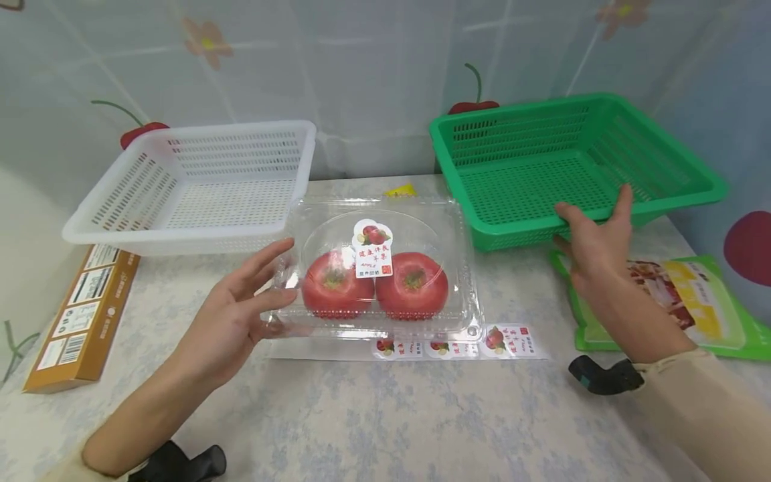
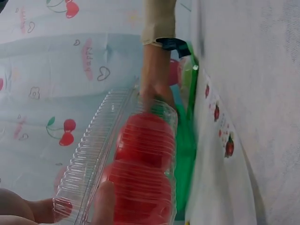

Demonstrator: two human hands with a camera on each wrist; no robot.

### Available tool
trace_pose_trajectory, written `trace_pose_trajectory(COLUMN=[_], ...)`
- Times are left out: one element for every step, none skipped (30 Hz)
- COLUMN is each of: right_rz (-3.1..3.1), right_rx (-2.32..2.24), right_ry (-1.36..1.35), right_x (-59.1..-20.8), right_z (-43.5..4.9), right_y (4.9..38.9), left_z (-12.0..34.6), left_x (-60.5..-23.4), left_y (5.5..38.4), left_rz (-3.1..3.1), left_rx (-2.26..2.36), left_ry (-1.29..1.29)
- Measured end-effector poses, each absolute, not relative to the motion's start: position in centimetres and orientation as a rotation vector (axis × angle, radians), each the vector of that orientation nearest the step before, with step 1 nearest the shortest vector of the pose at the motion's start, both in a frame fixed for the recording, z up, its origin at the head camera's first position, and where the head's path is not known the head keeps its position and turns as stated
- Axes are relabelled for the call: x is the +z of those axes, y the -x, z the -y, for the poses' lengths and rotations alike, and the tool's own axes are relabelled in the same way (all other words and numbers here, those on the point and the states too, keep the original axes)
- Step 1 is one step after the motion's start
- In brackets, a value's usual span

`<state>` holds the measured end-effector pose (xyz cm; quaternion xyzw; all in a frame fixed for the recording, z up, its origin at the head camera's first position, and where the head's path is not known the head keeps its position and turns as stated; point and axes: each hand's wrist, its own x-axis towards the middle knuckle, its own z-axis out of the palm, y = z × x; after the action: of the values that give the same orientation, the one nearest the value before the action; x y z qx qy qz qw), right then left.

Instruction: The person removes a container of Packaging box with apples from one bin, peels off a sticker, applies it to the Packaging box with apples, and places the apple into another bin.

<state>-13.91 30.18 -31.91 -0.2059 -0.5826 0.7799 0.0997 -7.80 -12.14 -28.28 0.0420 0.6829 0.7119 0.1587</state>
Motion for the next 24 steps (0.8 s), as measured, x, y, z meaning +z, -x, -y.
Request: trace_pose_trajectory(right_rz=[1.723, 1.722, 1.721, 1.719, 1.721, 1.724, 1.727, 1.734, 1.739, 1.745, 1.754, 1.759, 1.767, 1.773, 1.775, 1.781, 1.783, 1.785, 1.786, 1.785, 1.786, 1.786, 1.787, 1.790], right_rx=[2.306, 2.306, 2.307, 2.310, 2.308, 2.303, 2.298, 2.291, 2.289, 2.286, 2.281, 2.279, 2.276, 2.274, 2.273, 2.268, 2.266, 2.264, 2.263, 2.266, 2.268, 2.271, 2.271, 2.272], right_ry=[0.608, 0.610, 0.611, 0.609, 0.610, 0.612, 0.611, 0.611, 0.611, 0.612, 0.616, 0.619, 0.620, 0.625, 0.631, 0.636, 0.637, 0.640, 0.641, 0.642, 0.643, 0.642, 0.640, 0.635], right_x=[-31.9, -31.9, -31.9, -32.0, -32.0, -32.1, -32.1, -32.2, -32.3, -32.3, -32.2, -32.2, -32.1, -32.1, -32.0, -31.9, -31.8, -31.7, -31.6, -31.5, -31.4, -31.4, -31.3, -31.3], right_z=[-30.2, -30.3, -30.3, -30.3, -30.3, -30.3, -30.3, -30.2, -30.2, -30.1, -30.0, -30.0, -30.0, -30.0, -30.0, -30.0, -30.0, -30.0, -30.0, -30.0, -29.9, -30.0, -30.0, -30.0], right_y=[13.8, 13.8, 13.8, 13.7, 13.7, 13.7, 13.7, 13.7, 13.7, 13.7, 13.8, 13.9, 14.0, 14.0, 14.0, 14.1, 14.1, 14.1, 14.1, 14.1, 14.1, 14.1, 14.1, 14.2], left_z=[12.2, 12.2, 12.1, 12.1, 12.0, 11.9, 11.8, 11.7, 11.6, 11.5, 11.3, 11.1, 10.8, 10.4, 9.9, 9.3, 8.7, 7.9, 7.1, 6.3, 5.5, 4.6, 3.7, 2.8], left_x=[-28.0, -27.7, -27.5, -27.2, -27.0, -26.7, -26.5, -26.2, -25.9, -25.7, -25.4, -25.2, -24.9, -24.6, -24.4, -24.1, -23.8, -23.6, -23.4, -23.1, -23.0, -22.8, -22.7, -22.5], left_y=[7.7, 7.7, 7.8, 7.9, 8.1, 8.3, 8.5, 8.8, 9.1, 9.5, 9.9, 10.3, 10.7, 11.1, 11.5, 12.0, 12.5, 12.9, 13.4, 13.9, 14.3, 14.7, 15.2, 15.6], left_rz=[-1.929, -1.901, -1.873, -1.842, -1.824, -1.818, -1.818, -1.819, -1.823, -1.819, -1.817, -1.806, -1.791, -1.780, -1.770, -1.755, -1.746, -1.738, -1.738, -1.739, -1.736, -1.736, -1.736, -1.740], left_rx=[2.058, 2.086, 2.110, 2.139, 2.162, 2.181, 2.201, 2.221, 2.238, 2.260, 2.278, 2.301, 2.324, 2.346, 2.366, 2.388, 2.404, 2.418, 2.425, 2.430, 2.431, 2.429, 2.424, 2.418], left_ry=[-0.112, -0.107, -0.106, -0.110, -0.110, -0.115, -0.121, -0.129, -0.134, -0.138, -0.141, -0.148, -0.157, -0.166, -0.176, -0.185, -0.197, -0.203, -0.212, -0.209, -0.202, -0.195, -0.192, -0.189])
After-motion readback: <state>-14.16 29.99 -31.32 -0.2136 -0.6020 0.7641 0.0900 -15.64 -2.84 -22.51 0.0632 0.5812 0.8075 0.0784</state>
